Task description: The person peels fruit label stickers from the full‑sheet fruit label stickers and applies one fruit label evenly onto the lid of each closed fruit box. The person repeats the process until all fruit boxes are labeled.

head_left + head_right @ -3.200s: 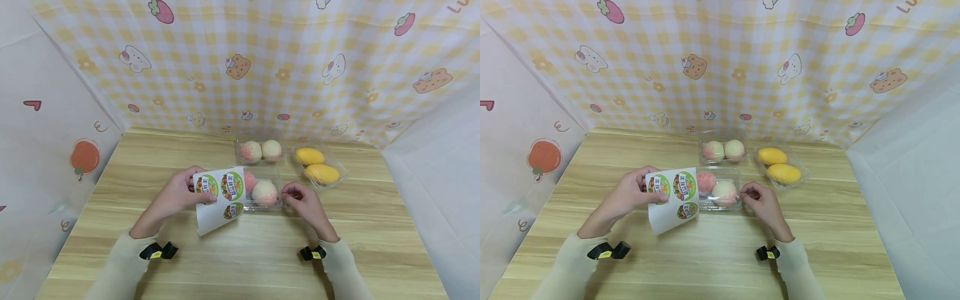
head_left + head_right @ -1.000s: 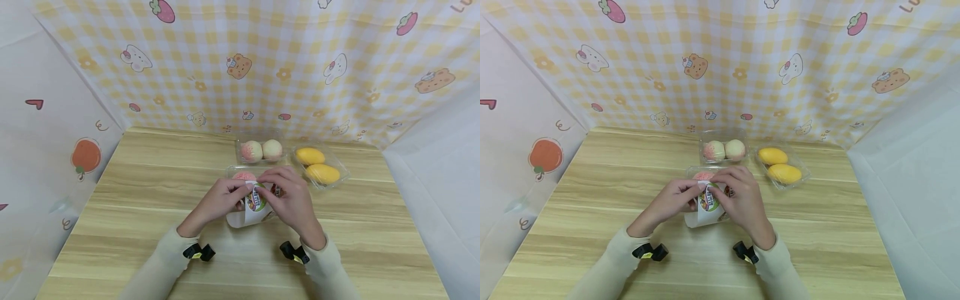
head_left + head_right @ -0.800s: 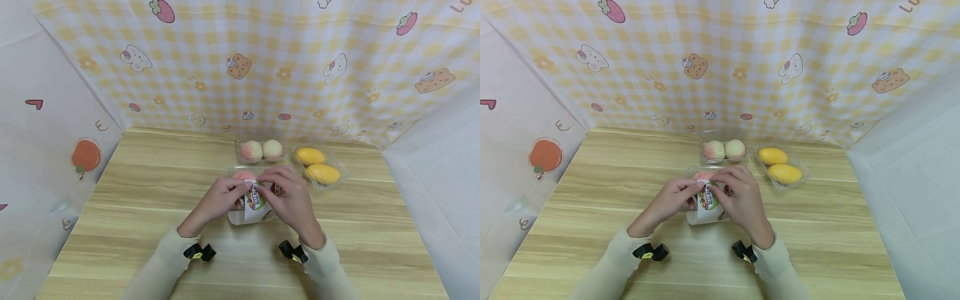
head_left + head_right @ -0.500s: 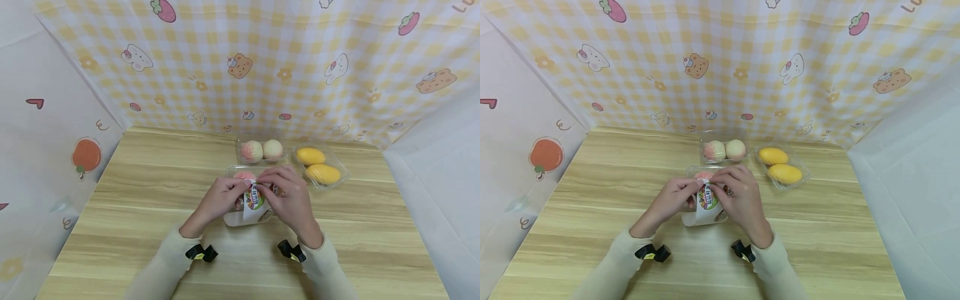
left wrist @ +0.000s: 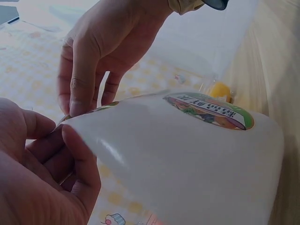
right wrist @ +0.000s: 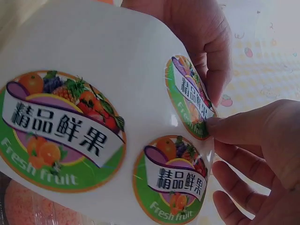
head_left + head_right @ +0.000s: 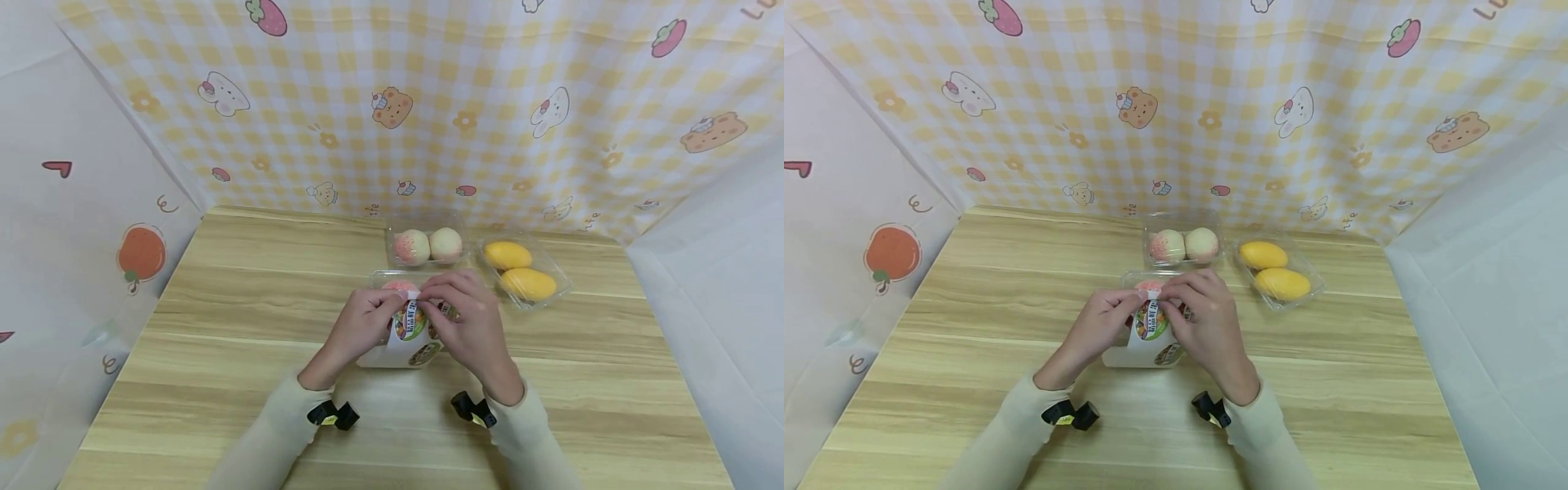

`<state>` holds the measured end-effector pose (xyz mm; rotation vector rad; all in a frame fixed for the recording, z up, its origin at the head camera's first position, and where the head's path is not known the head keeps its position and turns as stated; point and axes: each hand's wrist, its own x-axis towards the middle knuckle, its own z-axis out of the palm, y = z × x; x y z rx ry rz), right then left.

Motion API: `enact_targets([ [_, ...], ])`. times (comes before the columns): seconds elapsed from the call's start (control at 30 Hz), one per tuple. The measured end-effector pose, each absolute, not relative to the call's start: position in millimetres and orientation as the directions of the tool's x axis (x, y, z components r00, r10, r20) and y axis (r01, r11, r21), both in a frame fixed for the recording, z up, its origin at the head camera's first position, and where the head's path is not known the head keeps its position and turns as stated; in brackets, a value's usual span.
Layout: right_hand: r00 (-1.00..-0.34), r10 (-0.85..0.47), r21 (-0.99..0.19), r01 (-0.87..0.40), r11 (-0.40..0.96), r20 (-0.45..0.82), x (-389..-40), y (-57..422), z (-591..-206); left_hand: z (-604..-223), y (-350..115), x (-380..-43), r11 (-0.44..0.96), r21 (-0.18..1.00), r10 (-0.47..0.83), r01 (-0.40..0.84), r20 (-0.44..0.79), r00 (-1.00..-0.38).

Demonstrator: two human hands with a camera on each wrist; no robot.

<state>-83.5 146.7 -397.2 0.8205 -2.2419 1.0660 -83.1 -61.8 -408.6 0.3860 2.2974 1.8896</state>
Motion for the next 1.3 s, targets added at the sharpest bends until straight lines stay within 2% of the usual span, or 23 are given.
enact_targets([
  [0.73, -0.717, -0.28, -0.524, -0.672, 0.524, 0.639, -79.1, 145.6, -395.3, -414.2, -62.8, -88.5, 0.218, 0.975, 0.21, 0.055, 0.008, -0.978],
  [1.03, -0.71, -0.292, -0.526, -0.683, 0.507, 0.641, -77.2, 146.5, -393.1, -413.8, -64.1, -90.0, 0.251, 0.968, 0.154, 0.013, -0.027, -0.988],
  [1.3, -0.701, -0.292, -0.534, -0.695, 0.481, 0.65, -75.2, 147.2, -390.7, -414.2, -65.6, -91.0, 0.267, 0.963, 0.149, 0.027, -0.014, -0.989],
])
